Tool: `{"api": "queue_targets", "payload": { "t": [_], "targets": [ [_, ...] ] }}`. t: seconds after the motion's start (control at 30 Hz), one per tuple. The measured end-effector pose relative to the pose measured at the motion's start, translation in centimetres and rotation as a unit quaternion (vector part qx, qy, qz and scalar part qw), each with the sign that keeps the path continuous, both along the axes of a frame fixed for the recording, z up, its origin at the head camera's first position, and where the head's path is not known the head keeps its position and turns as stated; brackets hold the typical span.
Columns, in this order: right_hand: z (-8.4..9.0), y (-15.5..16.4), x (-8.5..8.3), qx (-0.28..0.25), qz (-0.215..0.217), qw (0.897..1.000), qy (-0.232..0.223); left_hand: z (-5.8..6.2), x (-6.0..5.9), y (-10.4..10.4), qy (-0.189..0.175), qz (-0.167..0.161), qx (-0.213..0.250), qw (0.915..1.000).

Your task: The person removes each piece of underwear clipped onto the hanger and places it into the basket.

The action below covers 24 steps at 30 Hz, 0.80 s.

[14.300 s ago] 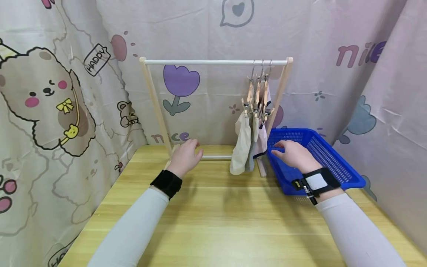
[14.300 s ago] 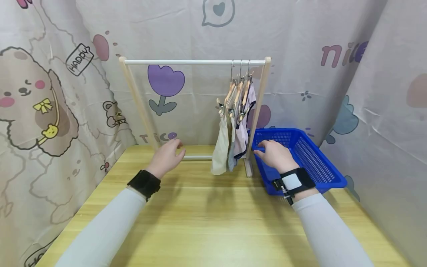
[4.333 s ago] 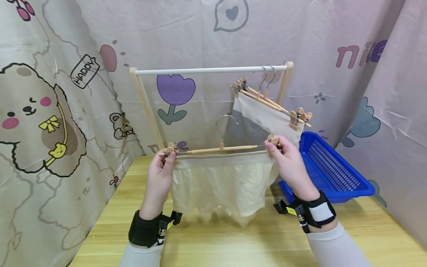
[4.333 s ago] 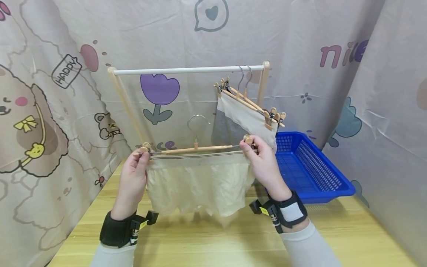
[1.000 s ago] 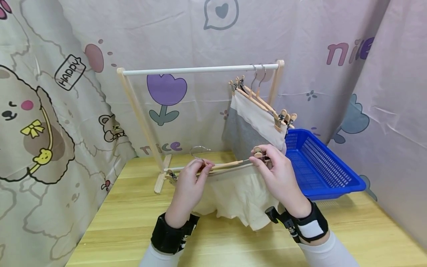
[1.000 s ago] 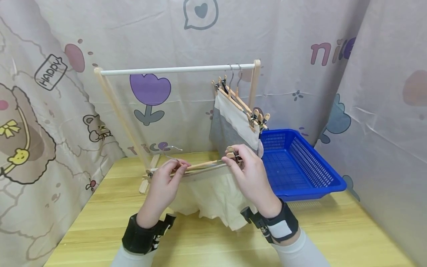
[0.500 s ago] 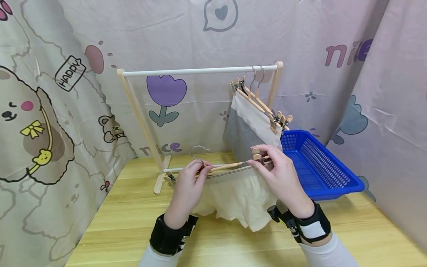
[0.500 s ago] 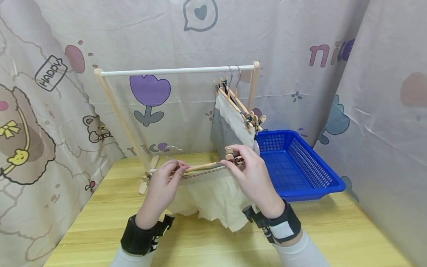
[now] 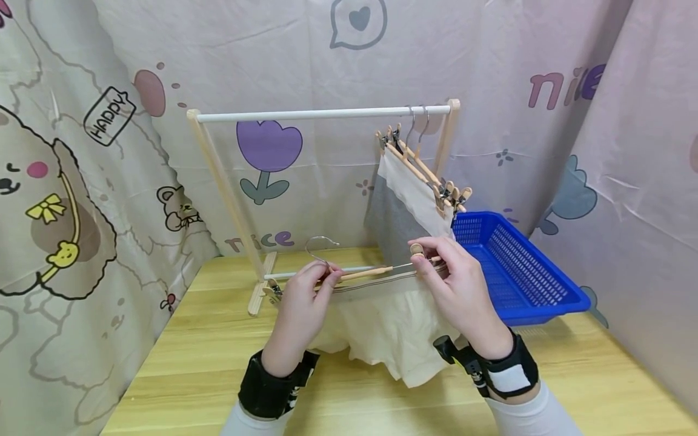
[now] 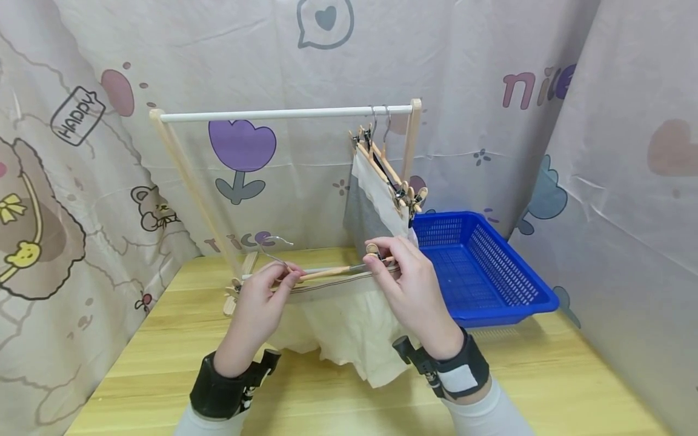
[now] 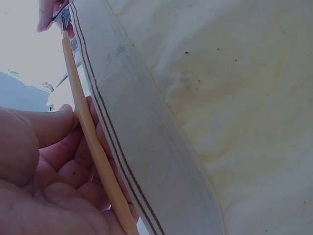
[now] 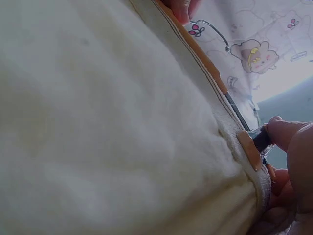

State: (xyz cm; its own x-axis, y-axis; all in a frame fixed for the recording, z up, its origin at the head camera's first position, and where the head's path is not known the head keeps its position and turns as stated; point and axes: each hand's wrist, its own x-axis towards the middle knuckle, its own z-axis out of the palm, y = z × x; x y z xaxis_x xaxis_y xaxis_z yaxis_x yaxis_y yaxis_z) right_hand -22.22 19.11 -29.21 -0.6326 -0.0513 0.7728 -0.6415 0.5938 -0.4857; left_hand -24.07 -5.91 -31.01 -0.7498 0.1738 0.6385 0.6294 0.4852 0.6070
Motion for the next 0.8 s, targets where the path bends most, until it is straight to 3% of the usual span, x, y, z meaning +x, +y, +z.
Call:
{"api": "queue_targets", "payload": {
  "t": [0.37, 0.8],
  "targets": [
    [0.34, 0.03, 0.63, -0.003, -0.004, 1.000, -0.003, 0.05, 0.20, 0.28, -0.012, 0.003, 0.008, 0.9999],
    [0.46, -0.09, 0.84, -0.011, -0.011, 1.000, 0.014, -0.15, 0.15, 0.29, 0.001, 0.001, 0.002, 1.0000]
  ]
}}
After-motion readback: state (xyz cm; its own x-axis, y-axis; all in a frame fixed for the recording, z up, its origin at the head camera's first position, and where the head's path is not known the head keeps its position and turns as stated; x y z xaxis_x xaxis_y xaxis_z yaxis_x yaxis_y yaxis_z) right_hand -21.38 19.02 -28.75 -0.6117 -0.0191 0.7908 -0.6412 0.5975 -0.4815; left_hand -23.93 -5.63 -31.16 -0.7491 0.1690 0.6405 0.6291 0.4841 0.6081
